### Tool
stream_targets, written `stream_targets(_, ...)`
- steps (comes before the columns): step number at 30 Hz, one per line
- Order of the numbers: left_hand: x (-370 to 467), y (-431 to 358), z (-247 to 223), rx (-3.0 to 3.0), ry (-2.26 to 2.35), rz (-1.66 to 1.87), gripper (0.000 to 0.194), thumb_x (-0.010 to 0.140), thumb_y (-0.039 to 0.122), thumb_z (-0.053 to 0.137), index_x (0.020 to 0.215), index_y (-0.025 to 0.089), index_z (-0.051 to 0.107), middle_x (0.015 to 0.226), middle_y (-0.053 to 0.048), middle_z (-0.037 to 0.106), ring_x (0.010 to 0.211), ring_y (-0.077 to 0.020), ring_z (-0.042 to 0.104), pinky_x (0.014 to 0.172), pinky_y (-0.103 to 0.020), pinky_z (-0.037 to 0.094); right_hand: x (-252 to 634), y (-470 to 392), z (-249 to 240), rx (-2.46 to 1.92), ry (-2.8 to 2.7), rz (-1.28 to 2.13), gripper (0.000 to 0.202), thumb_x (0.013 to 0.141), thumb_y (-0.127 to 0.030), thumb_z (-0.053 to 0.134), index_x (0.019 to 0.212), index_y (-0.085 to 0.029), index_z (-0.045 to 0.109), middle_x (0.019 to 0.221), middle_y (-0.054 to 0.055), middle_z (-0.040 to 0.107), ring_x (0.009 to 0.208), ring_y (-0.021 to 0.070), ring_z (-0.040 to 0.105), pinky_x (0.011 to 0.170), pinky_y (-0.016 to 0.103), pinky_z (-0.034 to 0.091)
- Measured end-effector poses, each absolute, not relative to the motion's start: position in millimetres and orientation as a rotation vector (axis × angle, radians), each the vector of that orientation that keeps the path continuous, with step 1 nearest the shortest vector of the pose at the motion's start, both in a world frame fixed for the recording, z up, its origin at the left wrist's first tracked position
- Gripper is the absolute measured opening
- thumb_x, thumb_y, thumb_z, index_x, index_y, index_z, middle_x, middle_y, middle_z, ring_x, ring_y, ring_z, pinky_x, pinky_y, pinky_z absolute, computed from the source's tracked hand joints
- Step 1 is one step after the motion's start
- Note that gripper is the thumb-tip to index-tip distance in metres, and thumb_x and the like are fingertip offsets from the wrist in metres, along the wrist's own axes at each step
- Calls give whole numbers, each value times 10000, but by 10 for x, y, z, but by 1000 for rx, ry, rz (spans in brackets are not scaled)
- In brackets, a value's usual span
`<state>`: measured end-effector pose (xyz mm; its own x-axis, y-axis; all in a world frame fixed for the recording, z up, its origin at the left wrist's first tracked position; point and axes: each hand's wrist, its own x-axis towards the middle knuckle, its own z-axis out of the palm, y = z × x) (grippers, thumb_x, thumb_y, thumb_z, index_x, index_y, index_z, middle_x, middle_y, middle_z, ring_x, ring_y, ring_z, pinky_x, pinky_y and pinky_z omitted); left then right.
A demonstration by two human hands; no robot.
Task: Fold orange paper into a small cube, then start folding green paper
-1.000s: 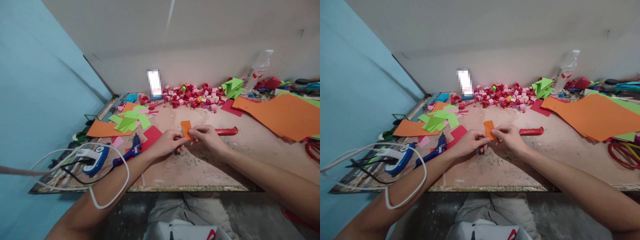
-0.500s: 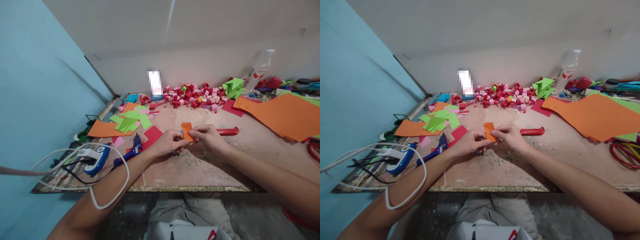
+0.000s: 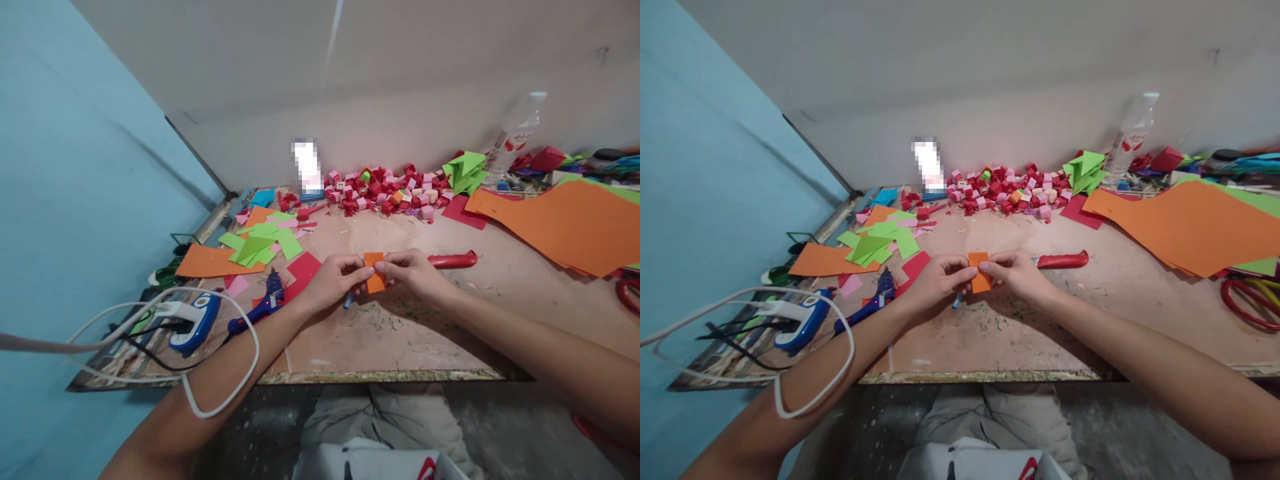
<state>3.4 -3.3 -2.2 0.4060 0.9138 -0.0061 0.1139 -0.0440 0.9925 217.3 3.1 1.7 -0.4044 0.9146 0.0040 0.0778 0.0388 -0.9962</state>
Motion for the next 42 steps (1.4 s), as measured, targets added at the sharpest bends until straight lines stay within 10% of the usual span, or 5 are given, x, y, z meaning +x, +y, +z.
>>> stream_targets(42, 60, -36, -17, 1475, 922, 1045, 316, 952, 464, 745, 875, 161, 690, 717, 5, 641, 641, -115, 599, 626, -241, 478, 2151, -10, 9, -1042, -1699, 1452, 470, 862, -602, 761, 684, -169, 710, 631, 12, 615, 598, 146, 495, 593, 303, 382)
